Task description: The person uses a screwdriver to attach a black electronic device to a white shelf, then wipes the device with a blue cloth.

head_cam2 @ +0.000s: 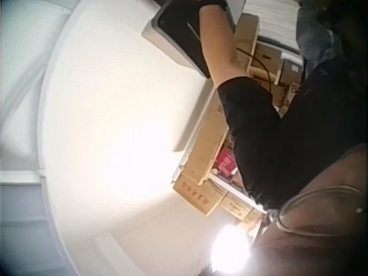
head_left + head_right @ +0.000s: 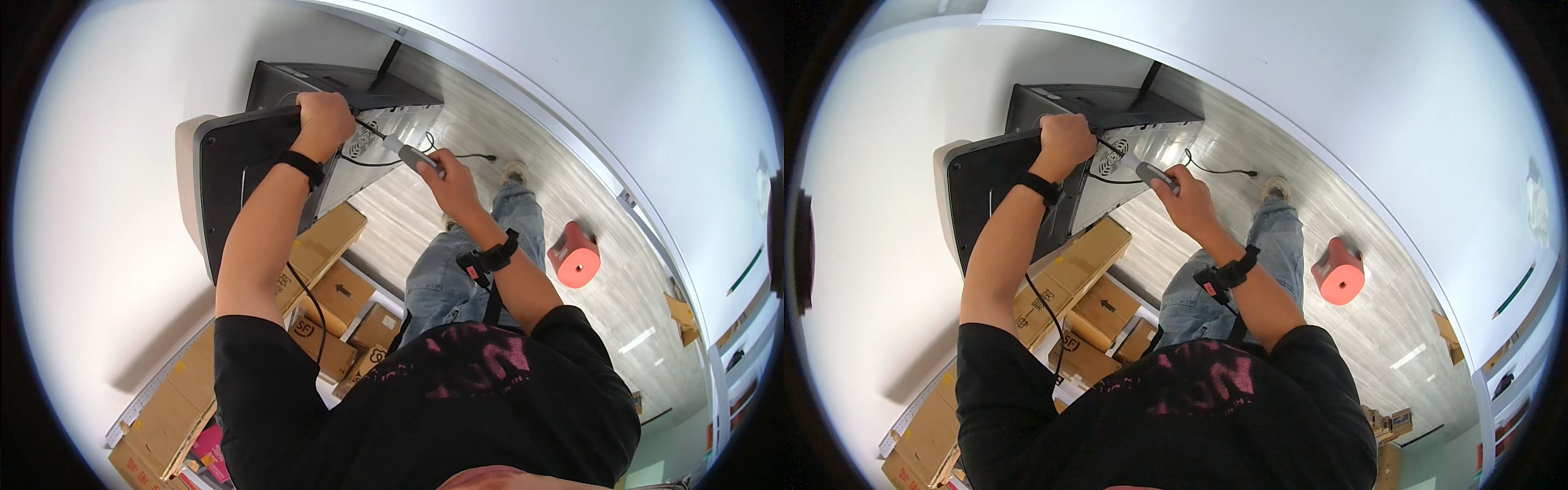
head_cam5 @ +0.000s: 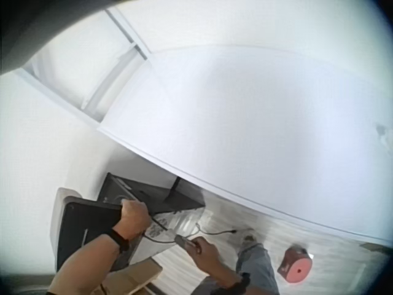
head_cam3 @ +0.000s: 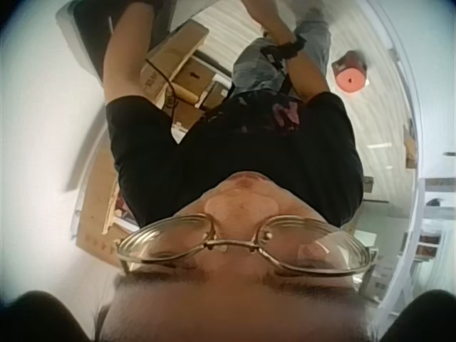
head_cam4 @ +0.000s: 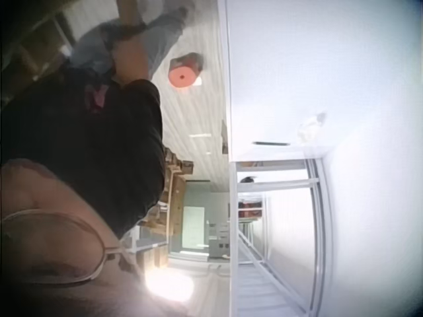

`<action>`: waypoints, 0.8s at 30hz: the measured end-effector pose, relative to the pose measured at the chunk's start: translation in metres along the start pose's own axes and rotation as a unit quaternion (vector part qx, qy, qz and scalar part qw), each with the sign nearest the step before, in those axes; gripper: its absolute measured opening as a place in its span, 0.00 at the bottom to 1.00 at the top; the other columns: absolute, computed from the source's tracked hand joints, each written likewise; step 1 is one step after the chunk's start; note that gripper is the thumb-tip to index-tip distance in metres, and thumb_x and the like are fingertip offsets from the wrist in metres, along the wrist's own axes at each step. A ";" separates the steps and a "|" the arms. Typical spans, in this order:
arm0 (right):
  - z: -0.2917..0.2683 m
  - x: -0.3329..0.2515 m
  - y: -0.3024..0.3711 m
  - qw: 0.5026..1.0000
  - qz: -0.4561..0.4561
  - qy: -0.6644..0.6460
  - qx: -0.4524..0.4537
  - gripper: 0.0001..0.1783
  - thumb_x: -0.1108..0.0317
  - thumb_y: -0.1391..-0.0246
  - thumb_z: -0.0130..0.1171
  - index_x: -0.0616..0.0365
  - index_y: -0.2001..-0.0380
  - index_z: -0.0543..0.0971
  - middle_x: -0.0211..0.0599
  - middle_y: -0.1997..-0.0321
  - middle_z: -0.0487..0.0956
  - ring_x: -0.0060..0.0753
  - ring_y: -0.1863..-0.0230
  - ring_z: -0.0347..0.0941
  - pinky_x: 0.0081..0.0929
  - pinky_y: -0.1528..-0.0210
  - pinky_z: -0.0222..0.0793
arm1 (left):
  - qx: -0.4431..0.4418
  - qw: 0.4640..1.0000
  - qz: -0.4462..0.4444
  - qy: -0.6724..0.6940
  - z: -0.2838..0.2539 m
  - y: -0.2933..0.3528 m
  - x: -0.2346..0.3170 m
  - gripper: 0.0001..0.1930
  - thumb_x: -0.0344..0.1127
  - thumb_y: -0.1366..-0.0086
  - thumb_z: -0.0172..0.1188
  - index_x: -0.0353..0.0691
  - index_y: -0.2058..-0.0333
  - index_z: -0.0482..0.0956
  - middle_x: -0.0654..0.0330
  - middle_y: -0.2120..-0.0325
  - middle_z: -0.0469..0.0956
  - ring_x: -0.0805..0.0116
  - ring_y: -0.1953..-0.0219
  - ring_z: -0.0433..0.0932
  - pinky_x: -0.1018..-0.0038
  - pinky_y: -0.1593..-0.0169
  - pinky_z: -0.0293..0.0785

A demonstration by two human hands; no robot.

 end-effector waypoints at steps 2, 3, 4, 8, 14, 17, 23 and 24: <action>-0.005 -0.008 0.001 0.999 -0.032 0.022 0.003 0.17 0.56 0.45 0.61 0.60 0.64 0.74 0.42 0.75 0.77 0.35 0.75 0.74 0.31 0.72 0.67 | 0.000 1.000 0.001 0.001 -0.002 0.001 0.000 0.13 0.40 0.44 0.54 0.43 0.66 0.84 0.58 0.66 0.83 0.60 0.62 0.82 0.58 0.62 0.70; -0.007 -0.009 0.002 0.998 -0.048 0.034 0.005 0.17 0.58 0.46 0.62 0.60 0.63 0.74 0.43 0.74 0.78 0.36 0.74 0.75 0.31 0.71 0.68 | -0.001 1.000 0.001 0.001 -0.003 0.002 0.000 0.13 0.40 0.44 0.54 0.44 0.66 0.84 0.58 0.66 0.83 0.60 0.62 0.82 0.58 0.62 0.70; -0.012 -0.009 0.005 0.996 -0.069 0.047 0.031 0.16 0.58 0.46 0.62 0.60 0.63 0.74 0.42 0.74 0.78 0.35 0.75 0.74 0.31 0.71 0.68 | -0.003 1.000 0.000 0.001 -0.003 0.003 0.000 0.13 0.40 0.44 0.54 0.44 0.66 0.84 0.58 0.66 0.83 0.60 0.62 0.82 0.58 0.62 0.70; -0.030 0.017 0.017 0.996 0.001 -0.051 0.068 0.14 0.59 0.44 0.60 0.58 0.63 0.73 0.33 0.80 0.73 0.25 0.80 0.68 0.27 0.77 0.63 | -0.017 1.000 0.003 0.019 -0.011 0.007 -0.001 0.14 0.41 0.46 0.54 0.41 0.67 0.83 0.55 0.68 0.83 0.59 0.64 0.82 0.62 0.62 0.71; -0.056 0.071 0.031 0.961 0.161 -0.217 0.052 0.12 0.59 0.42 0.58 0.56 0.68 0.71 0.24 0.83 0.67 0.14 0.85 0.59 0.19 0.84 0.53 | -0.002 1.000 -0.012 0.019 -0.010 0.005 0.001 0.15 0.43 0.45 0.56 0.41 0.65 0.83 0.56 0.67 0.83 0.59 0.63 0.82 0.62 0.61 0.71; -0.076 0.082 0.033 0.978 0.127 -0.147 0.073 0.12 0.60 0.42 0.59 0.57 0.69 0.71 0.24 0.84 0.67 0.14 0.86 0.58 0.19 0.85 0.51 | -0.018 1.000 -0.010 0.004 -0.007 0.002 0.002 0.15 0.43 0.42 0.53 0.43 0.65 0.85 0.58 0.64 0.83 0.58 0.61 0.81 0.56 0.61 0.70; -0.130 0.039 0.056 0.979 0.149 -0.131 -0.041 0.12 0.60 0.41 0.58 0.57 0.64 0.70 0.26 0.81 0.69 0.16 0.82 0.63 0.18 0.83 0.56 | -0.013 0.999 0.023 -0.025 -0.003 0.007 0.003 0.14 0.40 0.41 0.53 0.42 0.64 0.84 0.56 0.61 0.82 0.57 0.59 0.80 0.53 0.61 0.70; -0.139 0.025 0.060 0.980 0.136 -0.132 -0.059 0.13 0.60 0.41 0.58 0.57 0.63 0.70 0.27 0.80 0.69 0.16 0.81 0.63 0.18 0.83 0.58 | 0.008 0.999 0.018 -0.027 -0.002 0.008 0.002 0.14 0.40 0.42 0.54 0.41 0.63 0.83 0.56 0.60 0.81 0.59 0.58 0.79 0.54 0.60 0.70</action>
Point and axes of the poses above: each hand's wrist, its own y-axis away from the middle knuckle, its own z-axis out of the palm, x = y × z, the point moved 4 cm from there along -y, towards the middle knuckle
